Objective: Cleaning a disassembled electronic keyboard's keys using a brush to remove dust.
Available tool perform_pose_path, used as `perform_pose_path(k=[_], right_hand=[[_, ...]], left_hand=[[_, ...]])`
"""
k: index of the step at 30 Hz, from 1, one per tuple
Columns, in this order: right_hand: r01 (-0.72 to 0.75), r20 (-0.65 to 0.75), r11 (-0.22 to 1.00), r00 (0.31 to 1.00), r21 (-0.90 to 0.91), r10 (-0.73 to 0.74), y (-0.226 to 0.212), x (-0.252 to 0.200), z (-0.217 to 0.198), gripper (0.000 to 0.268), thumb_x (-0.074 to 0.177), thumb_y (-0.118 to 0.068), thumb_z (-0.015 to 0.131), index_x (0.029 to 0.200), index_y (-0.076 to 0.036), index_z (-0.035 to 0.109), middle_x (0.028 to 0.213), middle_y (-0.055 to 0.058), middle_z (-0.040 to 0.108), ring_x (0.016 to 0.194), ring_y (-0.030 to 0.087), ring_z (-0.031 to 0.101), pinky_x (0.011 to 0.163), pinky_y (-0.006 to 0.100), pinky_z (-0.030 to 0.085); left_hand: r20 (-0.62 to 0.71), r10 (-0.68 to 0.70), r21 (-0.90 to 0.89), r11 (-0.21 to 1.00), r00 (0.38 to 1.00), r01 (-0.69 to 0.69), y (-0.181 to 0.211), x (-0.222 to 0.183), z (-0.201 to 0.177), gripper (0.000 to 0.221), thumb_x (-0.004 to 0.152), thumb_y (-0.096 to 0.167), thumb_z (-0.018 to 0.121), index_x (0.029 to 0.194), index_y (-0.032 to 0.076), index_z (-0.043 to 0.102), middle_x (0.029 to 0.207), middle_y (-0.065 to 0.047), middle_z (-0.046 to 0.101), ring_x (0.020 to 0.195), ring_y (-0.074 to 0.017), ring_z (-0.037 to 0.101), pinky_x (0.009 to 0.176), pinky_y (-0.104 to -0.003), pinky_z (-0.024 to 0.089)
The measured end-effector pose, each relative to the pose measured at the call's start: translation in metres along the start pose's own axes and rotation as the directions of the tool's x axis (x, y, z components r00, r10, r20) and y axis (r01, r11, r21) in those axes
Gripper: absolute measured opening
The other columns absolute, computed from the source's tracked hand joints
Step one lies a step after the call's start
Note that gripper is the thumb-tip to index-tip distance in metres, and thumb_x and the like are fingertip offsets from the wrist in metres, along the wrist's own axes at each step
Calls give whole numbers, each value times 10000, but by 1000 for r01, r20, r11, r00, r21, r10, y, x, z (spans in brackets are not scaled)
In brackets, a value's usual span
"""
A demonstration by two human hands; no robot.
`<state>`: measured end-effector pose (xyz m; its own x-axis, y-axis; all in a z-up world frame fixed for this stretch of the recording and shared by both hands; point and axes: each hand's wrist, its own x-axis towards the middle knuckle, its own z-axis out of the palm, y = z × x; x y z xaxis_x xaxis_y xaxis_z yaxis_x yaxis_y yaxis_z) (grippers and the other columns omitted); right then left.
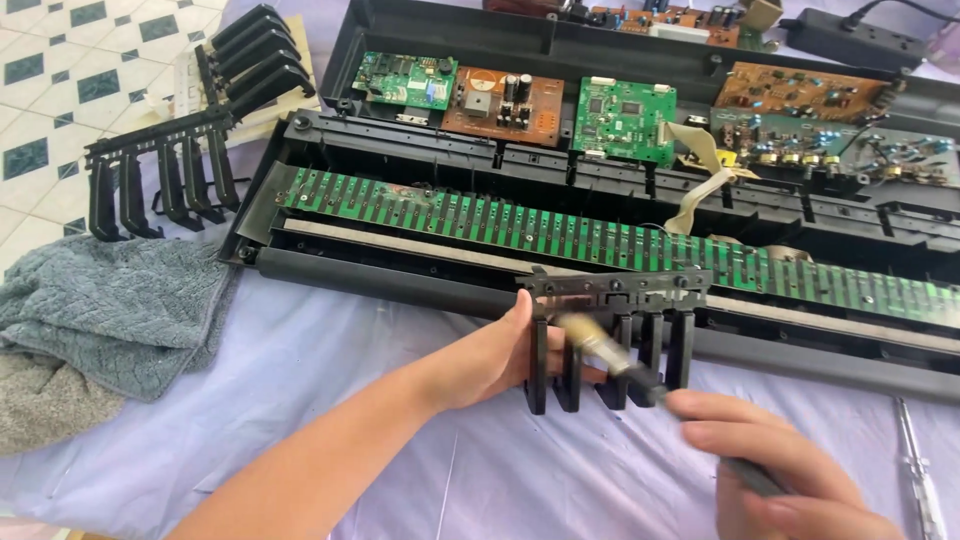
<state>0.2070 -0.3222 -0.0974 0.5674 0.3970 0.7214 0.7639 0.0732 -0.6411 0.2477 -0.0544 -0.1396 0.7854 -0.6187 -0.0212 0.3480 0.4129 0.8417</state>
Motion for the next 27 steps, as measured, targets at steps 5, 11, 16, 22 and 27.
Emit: perform_pose_path(k=[5, 11, 16, 22, 27], right_hand=[[-11, 219, 997, 975, -81, 29, -4, 18, -6, 131, 994, -320, 549, 974, -194, 578, 1144, 156, 769, 1182, 383, 806, 1018, 466, 688], [-147, 21, 988, 989, -38, 148, 1, 7, -18, 59, 1049, -203, 457, 1086, -201, 502, 1245, 243, 696, 1314, 457, 717, 1166, 556, 627], [-158, 103, 987, 982, 0, 157, -8, 17, -11, 139, 1045, -182, 460, 1166, -154, 523, 1125, 179, 771, 1149, 377, 839, 1045, 496, 735], [-134, -43, 982, 989, 133, 141, 11, 15, 17, 74, 1050, -200, 496, 1094, -150, 528, 942, 184, 783, 901, 356, 880, 819, 414, 787], [-140, -38, 966, 988, 218, 152, 13, -1, 14, 78, 1081, -196, 469, 1058, -174, 541, 1145, 261, 681, 1181, 495, 730, 1051, 581, 641]], left_hand=[[-117, -50, 47, 997, 992, 55, 8, -3, 9, 854, 1014, 588, 85, 1487, -15, 460, 1418, -172, 598, 1295, -277, 598, 1141, -369, 463], [-31, 5, 130, 992, 1000, -1, 10, -5, 9, 975, 904, 743, 199, 1482, 17, 499, 1449, -143, 595, 1341, -326, 596, 1161, -453, 471], [-60, 13, 203, 979, 998, -1, 6, -3, 6, 968, 922, 740, 122, 1438, 41, 550, 1463, -93, 597, 1377, -228, 561, 1213, -388, 402], [-65, 21, 140, 990, 998, -12, 20, -7, 17, 980, 892, 742, 220, 1647, 119, 260, 1413, -111, 610, 1265, -362, 633, 1089, -474, 517], [-132, 9, 121, 993, 991, 7, 5, -3, 8, 883, 969, 656, 121, 1493, 45, 485, 1409, -129, 630, 1271, -265, 634, 1079, -383, 504]])
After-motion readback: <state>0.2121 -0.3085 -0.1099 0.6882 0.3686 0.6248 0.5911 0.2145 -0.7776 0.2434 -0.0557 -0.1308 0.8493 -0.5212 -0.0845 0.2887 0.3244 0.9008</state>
